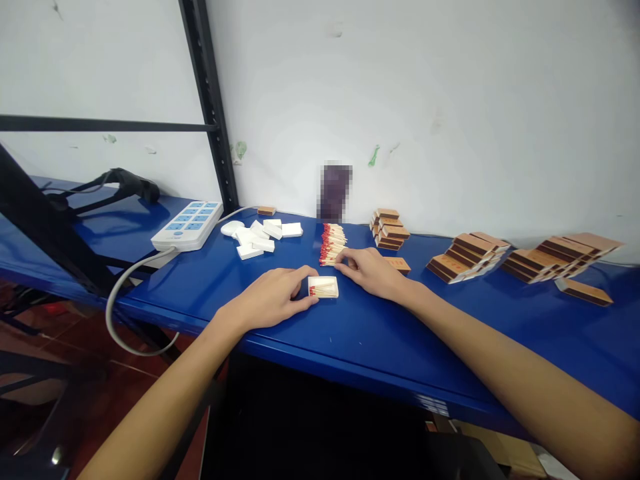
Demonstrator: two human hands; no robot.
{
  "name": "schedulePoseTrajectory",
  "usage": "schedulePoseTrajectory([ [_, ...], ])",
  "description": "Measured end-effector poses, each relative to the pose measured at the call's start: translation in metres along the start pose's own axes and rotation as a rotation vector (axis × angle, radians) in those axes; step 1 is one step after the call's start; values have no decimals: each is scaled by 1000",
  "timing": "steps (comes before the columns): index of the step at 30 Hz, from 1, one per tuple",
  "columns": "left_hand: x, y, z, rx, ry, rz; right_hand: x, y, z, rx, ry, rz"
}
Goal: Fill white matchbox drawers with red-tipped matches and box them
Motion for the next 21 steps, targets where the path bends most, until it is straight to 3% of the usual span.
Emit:
schedulePoseTrajectory([
  [13,0,0,0,8,-10,-7,3,-8,0,-246,-119,-21],
  [21,1,0,0,7,-7,-2,1,-7,-8,-184,-107,-26],
])
Point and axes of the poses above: each hand's wrist, its own x-axis towards the middle knuckle, its own z-axis out of the palm, y = z × x, the point moved 1 cm from there along x, towards the middle knuckle, and after that the axes turned 15 degrees about y, right-handed, at the moved point
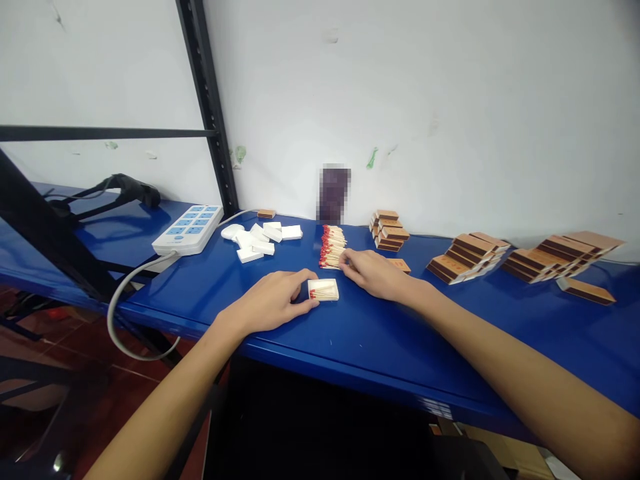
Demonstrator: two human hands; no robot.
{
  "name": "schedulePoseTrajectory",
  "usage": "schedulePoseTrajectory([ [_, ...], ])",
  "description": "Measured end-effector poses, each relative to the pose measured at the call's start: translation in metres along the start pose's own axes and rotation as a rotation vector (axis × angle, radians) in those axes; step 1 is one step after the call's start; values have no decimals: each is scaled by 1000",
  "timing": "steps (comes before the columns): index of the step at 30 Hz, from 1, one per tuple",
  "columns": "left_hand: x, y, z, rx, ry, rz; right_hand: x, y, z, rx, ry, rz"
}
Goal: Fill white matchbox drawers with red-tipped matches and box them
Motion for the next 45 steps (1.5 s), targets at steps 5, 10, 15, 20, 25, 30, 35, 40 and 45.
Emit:
schedulePoseTrajectory([
  [5,-1,0,0,-1,2,7,1,3,4,23,2,3],
  [10,-1,-1,1,5,6,7,1,3,5,-14,-45,-31],
  [15,0,-1,0,1,3,1,2,-3,0,-126,-69,-51],
  [20,0,1,-1,-2,-1,-5,0,-13,-15,-138,-45,-34],
  [25,0,1,1,-10,11,-8,-13,-30,-25,76,-19,-102],
  [30,-1,-1,2,-16,9,-6,-20,-40,-19,249,-119,-158],
  [35,-1,-1,1,-17,7,-8,-15,-32,-19,302,-4,-92],
  [40,-1,0,0,-13,-2,-23,-7,-10,-9,143,169,5],
  [45,-1,0,0,-9,0,-20,-3,-3,1,70,92,-15],
])
Point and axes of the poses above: each hand's wrist, its own x-axis towards the middle knuckle, its own z-axis out of the palm, y = z × x, the point moved 1 cm from there along x, towards the middle knuckle, and after that the axes turned 15 degrees about y, right-handed, at the moved point
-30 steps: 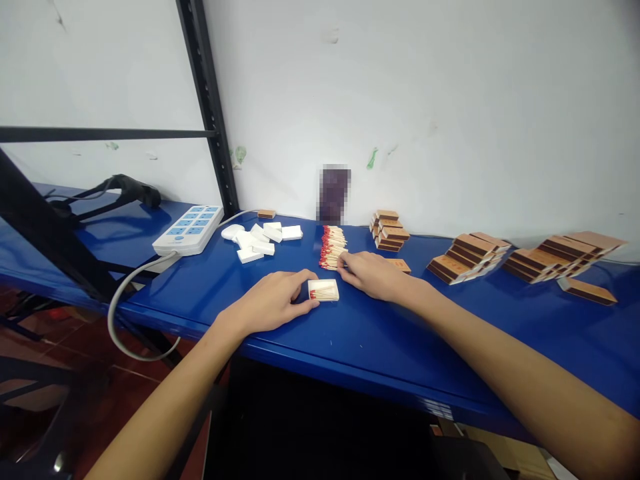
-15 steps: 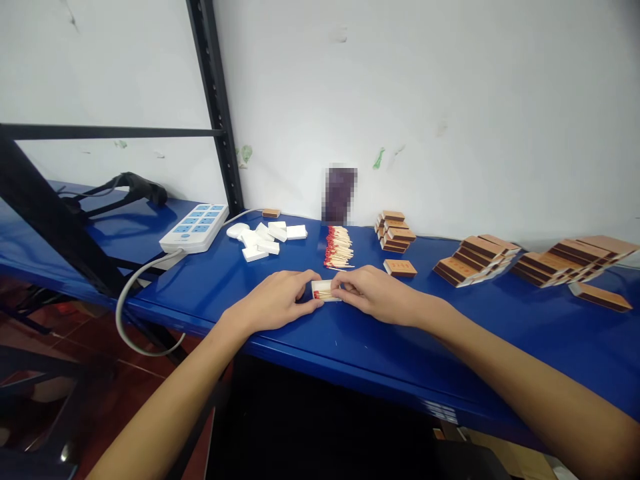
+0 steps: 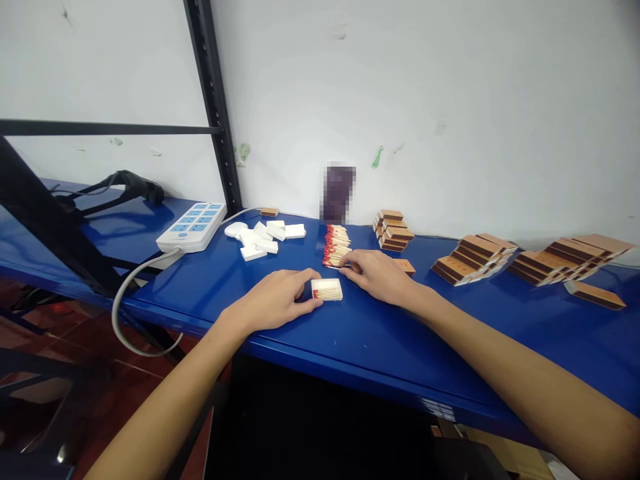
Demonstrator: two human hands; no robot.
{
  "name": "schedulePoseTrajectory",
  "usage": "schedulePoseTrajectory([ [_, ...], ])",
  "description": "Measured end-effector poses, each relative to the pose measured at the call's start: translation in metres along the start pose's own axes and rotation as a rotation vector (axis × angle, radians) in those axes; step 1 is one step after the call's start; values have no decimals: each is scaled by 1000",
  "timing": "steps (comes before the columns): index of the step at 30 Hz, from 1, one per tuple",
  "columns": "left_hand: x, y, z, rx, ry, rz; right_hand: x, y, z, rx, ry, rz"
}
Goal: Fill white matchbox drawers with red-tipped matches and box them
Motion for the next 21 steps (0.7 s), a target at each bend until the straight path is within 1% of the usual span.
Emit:
schedulePoseTrajectory([
  [6,0,0,0,1,3,5,-1,-1,0,-45,-2,21],
  [18,0,-1,0,8,-2,4,-1,1,1,-68,6,27],
  [21,-1,-1,0,9,-2,6,-1,1,1,-41,9,30],
])
Point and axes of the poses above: each hand's wrist, its own x-axis towards the middle knuckle, its own z-axis out of the palm, y = z × x, the point moved 1 cm from there along x, towards the middle knuckle, and after that the axes turned 15 degrees about y, right-handed, at the moved point
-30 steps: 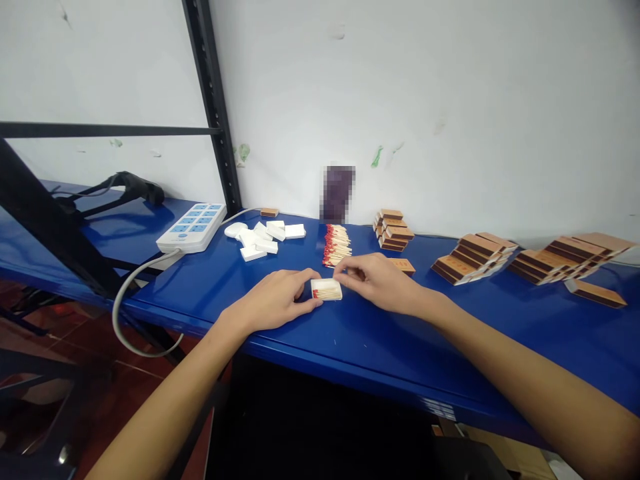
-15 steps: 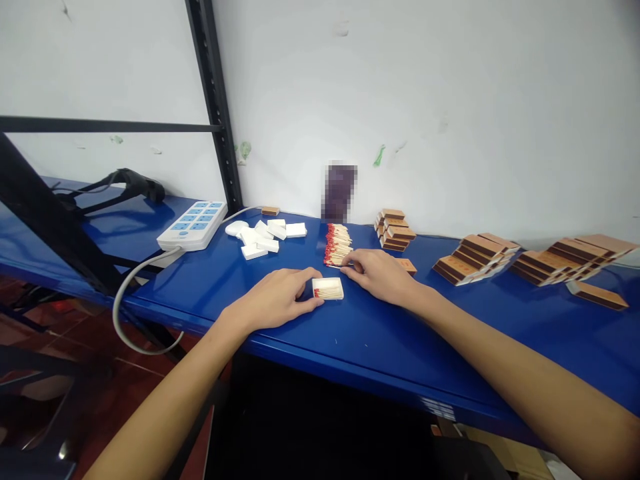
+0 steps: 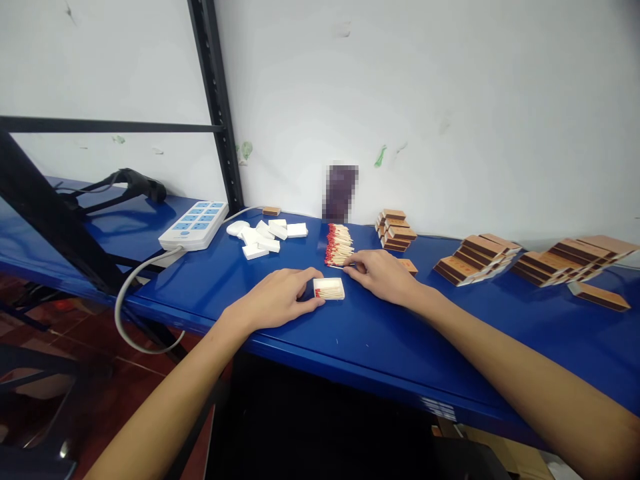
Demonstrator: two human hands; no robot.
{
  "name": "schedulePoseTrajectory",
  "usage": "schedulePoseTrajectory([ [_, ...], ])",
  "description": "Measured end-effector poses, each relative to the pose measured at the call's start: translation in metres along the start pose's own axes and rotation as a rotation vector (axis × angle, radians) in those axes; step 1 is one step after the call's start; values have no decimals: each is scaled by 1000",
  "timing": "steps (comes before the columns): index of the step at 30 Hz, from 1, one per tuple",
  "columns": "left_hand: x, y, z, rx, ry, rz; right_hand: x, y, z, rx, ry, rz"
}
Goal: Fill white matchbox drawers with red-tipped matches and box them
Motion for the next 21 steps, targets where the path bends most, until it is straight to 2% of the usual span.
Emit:
schedulePoseTrajectory([
  [13,1,2,0,11,-5,2,2,-8,8,170,19,48],
  [21,1,1,0,12,0,5,1,-7,2,188,-87,102],
])
Point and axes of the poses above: each hand's wrist, its own x-axis towards the middle knuckle, its own z-axis out of the palm, y = z × x, the point moved 1 cm from there along x, towards the middle knuckle, and after that the axes turned 15 degrees about y, right-handed, at the moved point
